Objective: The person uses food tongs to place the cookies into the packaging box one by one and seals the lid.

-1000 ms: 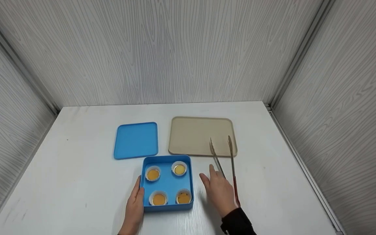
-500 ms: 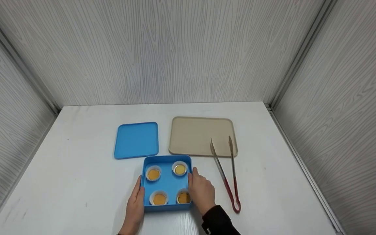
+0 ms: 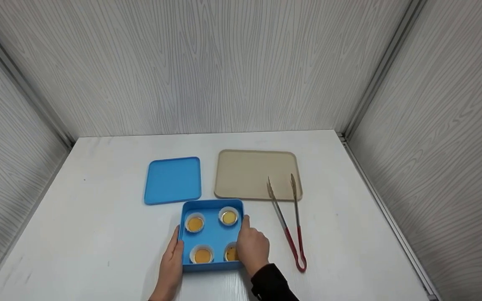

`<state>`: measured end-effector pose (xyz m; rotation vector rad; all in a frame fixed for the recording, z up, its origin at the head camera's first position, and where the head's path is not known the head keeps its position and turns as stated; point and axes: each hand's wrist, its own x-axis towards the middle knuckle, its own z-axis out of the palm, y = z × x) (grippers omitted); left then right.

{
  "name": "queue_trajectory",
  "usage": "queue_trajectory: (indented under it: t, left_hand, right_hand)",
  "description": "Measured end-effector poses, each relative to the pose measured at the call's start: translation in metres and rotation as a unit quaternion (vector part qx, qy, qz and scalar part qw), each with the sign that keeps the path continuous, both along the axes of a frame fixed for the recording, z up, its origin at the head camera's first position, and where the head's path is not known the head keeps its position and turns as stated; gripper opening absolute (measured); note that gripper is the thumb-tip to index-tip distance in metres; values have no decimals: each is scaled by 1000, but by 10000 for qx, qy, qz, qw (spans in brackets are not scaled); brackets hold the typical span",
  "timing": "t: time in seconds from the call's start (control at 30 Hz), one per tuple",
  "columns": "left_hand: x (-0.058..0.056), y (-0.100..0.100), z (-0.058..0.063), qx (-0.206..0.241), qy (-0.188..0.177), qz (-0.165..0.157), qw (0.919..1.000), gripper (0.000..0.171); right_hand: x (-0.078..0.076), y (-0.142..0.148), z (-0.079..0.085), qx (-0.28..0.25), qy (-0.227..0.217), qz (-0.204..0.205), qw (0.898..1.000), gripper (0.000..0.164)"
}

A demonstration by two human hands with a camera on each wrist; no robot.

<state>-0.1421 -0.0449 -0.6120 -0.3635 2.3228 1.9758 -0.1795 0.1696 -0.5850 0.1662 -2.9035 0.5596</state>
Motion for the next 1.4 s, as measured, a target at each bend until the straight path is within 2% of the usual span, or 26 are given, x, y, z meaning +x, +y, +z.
queue_trajectory:
  t: [0.27, 0.43, 0.63, 0.77, 0.83, 0.9, 0.93, 1.03, 1.07, 1.13, 1.23, 1.4]
  left_hand:
    - [-4, -6, 7, 30, -129, -233, 9996, 59]
    - [-12, -15, 15, -149, -236, -484, 9984, 63]
    - [-34, -38, 32, -762, -68, -750, 9942, 65]
    - [-53, -57, 44, -1430, 107, -938, 9852, 66]
    - [-64, -65, 48, -1960, 265, -1077, 9743, 64]
    - [-73, -72, 49, -2603, 457, -1232, 9565, 62]
    - [-78, -75, 48, -2972, 590, -1312, 9439, 61]
    - [-87, -82, 41, -3993, 1067, -1460, 8988, 56]
    - [-89, -84, 39, -4256, 1169, -1509, 8846, 55]
    - [-91, -86, 35, -4623, 1300, -1641, 8617, 54]
    - [-91, -88, 30, -4844, 1232, -1814, 8469, 55]
    - [-88, -92, 21, -4972, 968, -1902, 8410, 55]
  right_hand:
    - [-1, -1, -3, 237, 58, -46, 9997, 40]
    - [-1, -2, -2, 234, 46, -98, 9997, 41]
    - [-1, -3, -2, 211, -98, -122, 9997, 45]
    - [-1, -3, -2, 207, -129, -159, 9996, 43]
    - [-2, -3, -2, 216, -116, -179, 9995, 40]
    - [-2, -3, -1, 258, -124, -182, 9994, 39]
    - [-2, -3, -1, 269, -138, -182, 9994, 39]
    - [-3, -3, -1, 282, -141, -160, 9994, 39]
    - [-3, -3, -1, 286, -126, -140, 9994, 39]
    - [-3, -4, -2, 258, -61, -113, 9996, 37]
    - [-2, -5, -4, 255, 101, -87, 9996, 35]
    - [-2, -6, -4, 323, 117, -57, 9994, 38]
